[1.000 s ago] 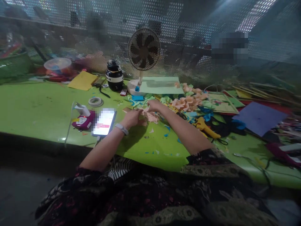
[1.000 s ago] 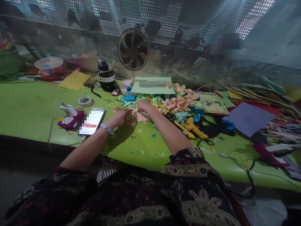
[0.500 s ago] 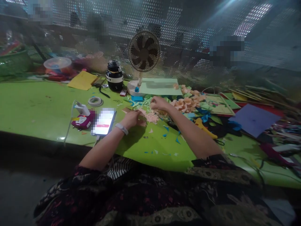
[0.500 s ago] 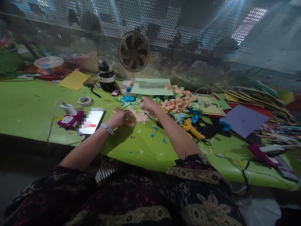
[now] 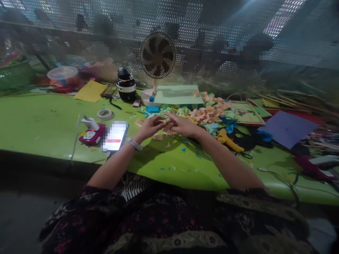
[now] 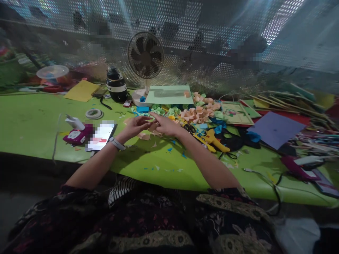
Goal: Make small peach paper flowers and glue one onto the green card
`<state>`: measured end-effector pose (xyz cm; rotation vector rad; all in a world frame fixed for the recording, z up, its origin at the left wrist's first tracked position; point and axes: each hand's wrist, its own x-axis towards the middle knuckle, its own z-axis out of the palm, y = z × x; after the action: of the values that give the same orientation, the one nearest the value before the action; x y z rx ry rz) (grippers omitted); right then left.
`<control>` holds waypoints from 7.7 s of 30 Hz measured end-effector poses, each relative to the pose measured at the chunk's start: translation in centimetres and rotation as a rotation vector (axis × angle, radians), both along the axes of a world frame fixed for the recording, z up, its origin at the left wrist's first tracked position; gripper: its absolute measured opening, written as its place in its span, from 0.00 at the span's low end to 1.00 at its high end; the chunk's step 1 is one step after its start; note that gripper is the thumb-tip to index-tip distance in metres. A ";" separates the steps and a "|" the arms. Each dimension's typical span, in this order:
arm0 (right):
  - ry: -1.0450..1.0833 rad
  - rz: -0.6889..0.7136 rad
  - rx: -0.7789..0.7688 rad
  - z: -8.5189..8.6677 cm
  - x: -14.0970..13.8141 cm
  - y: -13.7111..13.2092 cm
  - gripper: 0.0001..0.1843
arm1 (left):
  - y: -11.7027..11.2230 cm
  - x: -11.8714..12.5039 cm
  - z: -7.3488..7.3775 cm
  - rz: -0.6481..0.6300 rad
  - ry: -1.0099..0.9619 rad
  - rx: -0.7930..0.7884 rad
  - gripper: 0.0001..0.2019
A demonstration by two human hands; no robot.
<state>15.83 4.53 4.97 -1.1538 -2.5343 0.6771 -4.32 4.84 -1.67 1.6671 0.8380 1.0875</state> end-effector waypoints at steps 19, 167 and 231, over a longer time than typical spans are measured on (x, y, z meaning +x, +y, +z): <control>0.122 -0.039 0.050 -1.4 -0.9 -2.6 0.49 | -1.6 0.5 0.4 0.036 0.077 0.048 0.38; 0.762 -0.285 -0.304 -5.6 0.5 -4.9 0.28 | -2.9 2.6 0.7 -0.021 -0.374 -0.320 0.30; 0.533 -0.056 0.428 -6.6 2.5 -4.2 0.07 | -2.5 2.2 0.0 -0.074 -0.277 -0.505 0.20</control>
<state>18.29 0.32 -1.59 -0.7658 -2.0464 0.3386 -2.09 2.36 -1.72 1.0908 0.7821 0.9328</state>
